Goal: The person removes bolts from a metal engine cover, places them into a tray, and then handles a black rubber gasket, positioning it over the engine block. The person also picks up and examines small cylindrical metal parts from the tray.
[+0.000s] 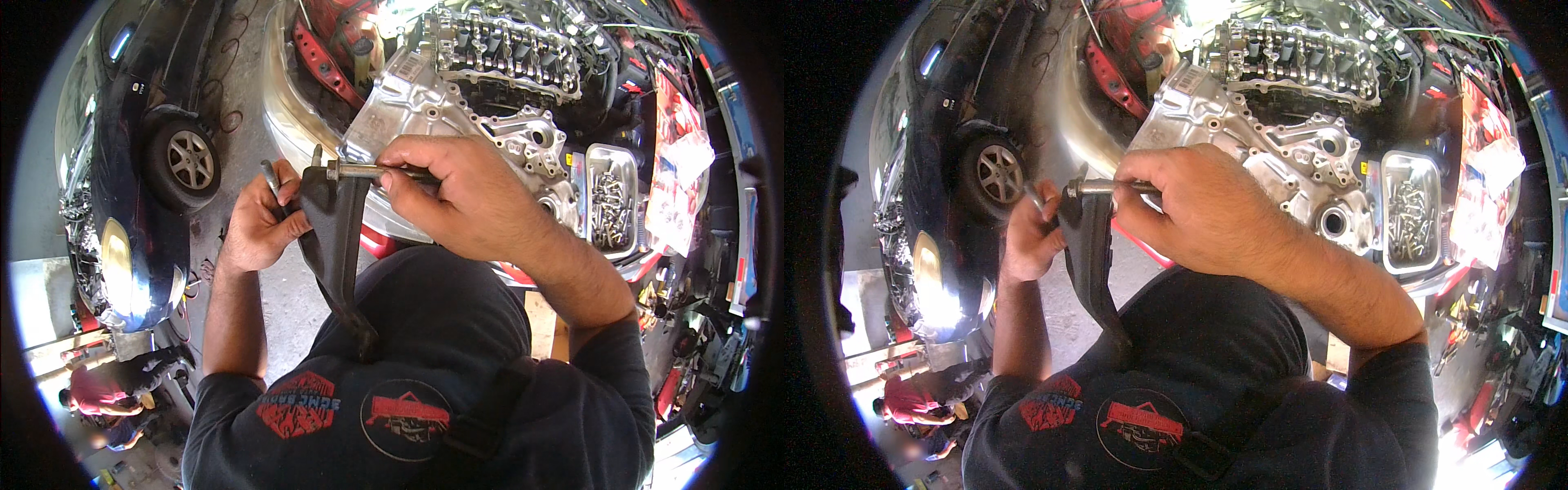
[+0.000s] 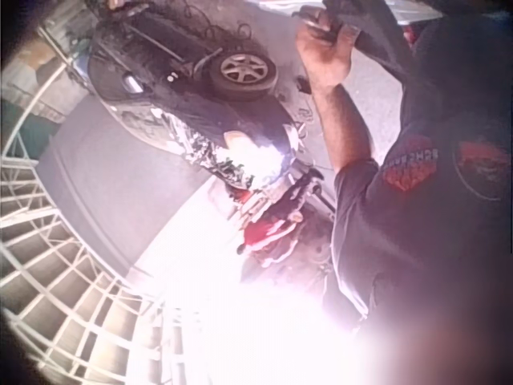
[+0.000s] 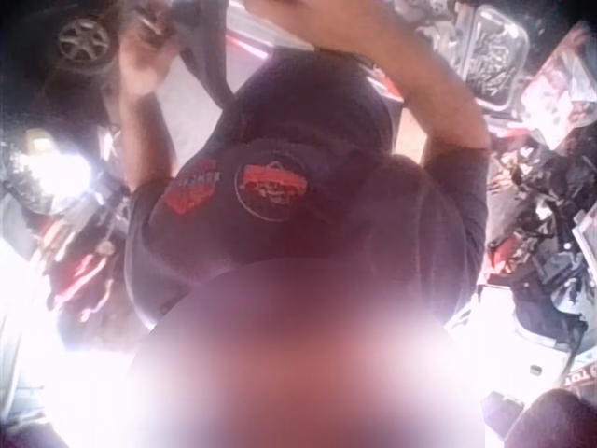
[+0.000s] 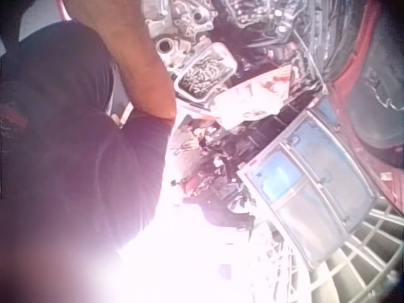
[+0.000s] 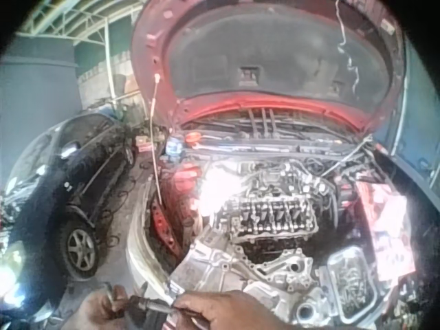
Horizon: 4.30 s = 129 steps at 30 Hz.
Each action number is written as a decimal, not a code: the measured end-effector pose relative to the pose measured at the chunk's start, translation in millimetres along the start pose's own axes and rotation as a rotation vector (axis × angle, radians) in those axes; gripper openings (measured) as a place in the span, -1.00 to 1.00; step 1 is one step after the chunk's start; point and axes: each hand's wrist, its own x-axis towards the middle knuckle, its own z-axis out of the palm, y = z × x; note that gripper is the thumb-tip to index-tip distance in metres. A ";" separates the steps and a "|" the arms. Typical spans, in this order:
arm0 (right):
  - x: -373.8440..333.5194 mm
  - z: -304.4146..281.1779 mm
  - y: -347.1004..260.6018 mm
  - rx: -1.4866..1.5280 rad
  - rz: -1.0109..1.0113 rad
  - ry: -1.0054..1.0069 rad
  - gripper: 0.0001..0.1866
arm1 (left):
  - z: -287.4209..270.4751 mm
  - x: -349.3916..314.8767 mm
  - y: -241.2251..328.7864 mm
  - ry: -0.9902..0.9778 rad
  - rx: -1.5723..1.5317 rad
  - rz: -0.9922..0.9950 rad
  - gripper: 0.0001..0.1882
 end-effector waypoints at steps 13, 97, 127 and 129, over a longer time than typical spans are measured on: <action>-5.1 14.1 4.0 -0.188 -0.076 0.124 -0.84 | -0.7 -0.2 -2.1 -0.008 -0.005 0.032 -0.53; 37.2 85.2 -12.5 1.397 0.392 0.310 -0.69 | -0.8 60.8 -15.3 0.634 -1.368 0.264 -0.72; -171.3 58.8 120.7 1.140 0.743 0.961 -0.83 | 27.7 121.9 7.1 0.000 0.856 0.145 -0.73; -183.4 59.1 119.4 1.117 0.727 0.989 -0.82 | 43.9 141.7 -9.8 -0.181 0.974 0.109 -0.73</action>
